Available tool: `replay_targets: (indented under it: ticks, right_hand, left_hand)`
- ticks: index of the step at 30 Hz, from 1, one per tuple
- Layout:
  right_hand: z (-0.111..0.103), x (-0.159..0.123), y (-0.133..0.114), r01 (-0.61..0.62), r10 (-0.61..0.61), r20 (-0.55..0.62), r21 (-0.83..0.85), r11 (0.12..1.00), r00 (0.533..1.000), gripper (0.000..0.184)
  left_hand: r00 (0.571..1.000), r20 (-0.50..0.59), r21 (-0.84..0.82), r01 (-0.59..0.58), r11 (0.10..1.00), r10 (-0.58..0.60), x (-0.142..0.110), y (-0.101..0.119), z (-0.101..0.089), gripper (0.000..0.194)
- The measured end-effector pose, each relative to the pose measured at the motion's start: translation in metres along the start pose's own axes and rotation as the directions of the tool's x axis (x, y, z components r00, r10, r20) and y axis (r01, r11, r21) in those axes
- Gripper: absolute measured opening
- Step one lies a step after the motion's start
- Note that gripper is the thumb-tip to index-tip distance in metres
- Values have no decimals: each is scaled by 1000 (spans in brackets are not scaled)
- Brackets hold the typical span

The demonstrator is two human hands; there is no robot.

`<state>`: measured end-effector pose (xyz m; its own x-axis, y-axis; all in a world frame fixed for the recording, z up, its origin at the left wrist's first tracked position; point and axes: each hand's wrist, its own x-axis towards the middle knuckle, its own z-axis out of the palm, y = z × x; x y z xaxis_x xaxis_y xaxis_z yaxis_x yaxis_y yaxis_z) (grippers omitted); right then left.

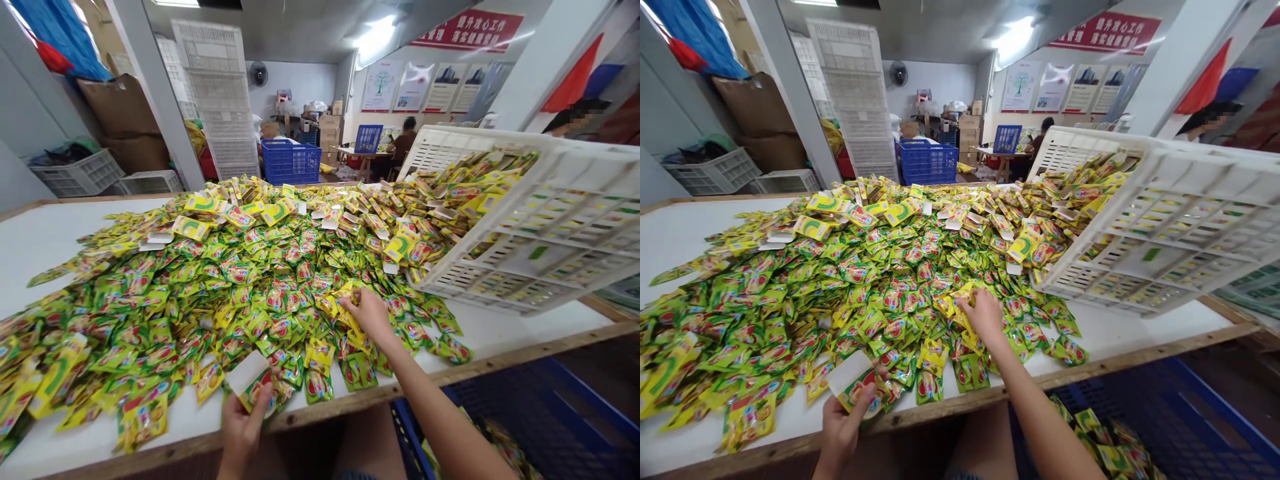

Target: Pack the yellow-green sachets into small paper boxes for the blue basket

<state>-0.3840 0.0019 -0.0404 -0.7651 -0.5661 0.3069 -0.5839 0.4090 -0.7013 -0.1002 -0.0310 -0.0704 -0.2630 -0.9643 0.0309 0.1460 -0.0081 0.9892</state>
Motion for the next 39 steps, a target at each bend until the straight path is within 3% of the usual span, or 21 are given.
replay_targets:
  ticks: [5, 10, 14, 18, 21, 26, 31, 39]
  right_hand:
    - [5, 11, 6, -13, 12, 14, 105, 994, 1000, 38]
    - [11, -5, -29, 0, -55, 132, 387, 922, 990, 40]
    - [51, -50, -64, -107, -49, 245, 585, 804, 968, 38]
    - [97, -86, -82, -151, 94, 128, 562, 813, 987, 28]
    - [113, -93, -89, -182, 176, 63, 540, 822, 982, 22]
    - [96, -91, -95, -179, 158, 86, 550, 816, 984, 23]
    - [65, -102, -95, -135, -26, 228, 662, 737, 973, 23]
    - [81, -127, -93, -275, 22, 331, 743, 611, 943, 31]
  left_hand:
    - [1000, 24, 18, 17, 1000, -17, 0, -3, -2, 41]
    - [1000, 28, 40, 4, 999, -5, 2, -5, -3, 40]
    - [999, 45, 35, -15, 999, 13, 3, -8, -5, 40]
    - [998, 69, 34, -8, 999, 6, 4, -16, -11, 36]
    - [997, 71, 62, -26, 998, 21, 5, -22, -15, 34]
    - [997, 59, 80, -48, 996, 43, 7, -19, -14, 36]
    - [995, 81, 87, -60, 994, 53, 10, -13, -11, 40]
    - [996, 89, 97, 7, 995, -16, 6, -10, -15, 38]
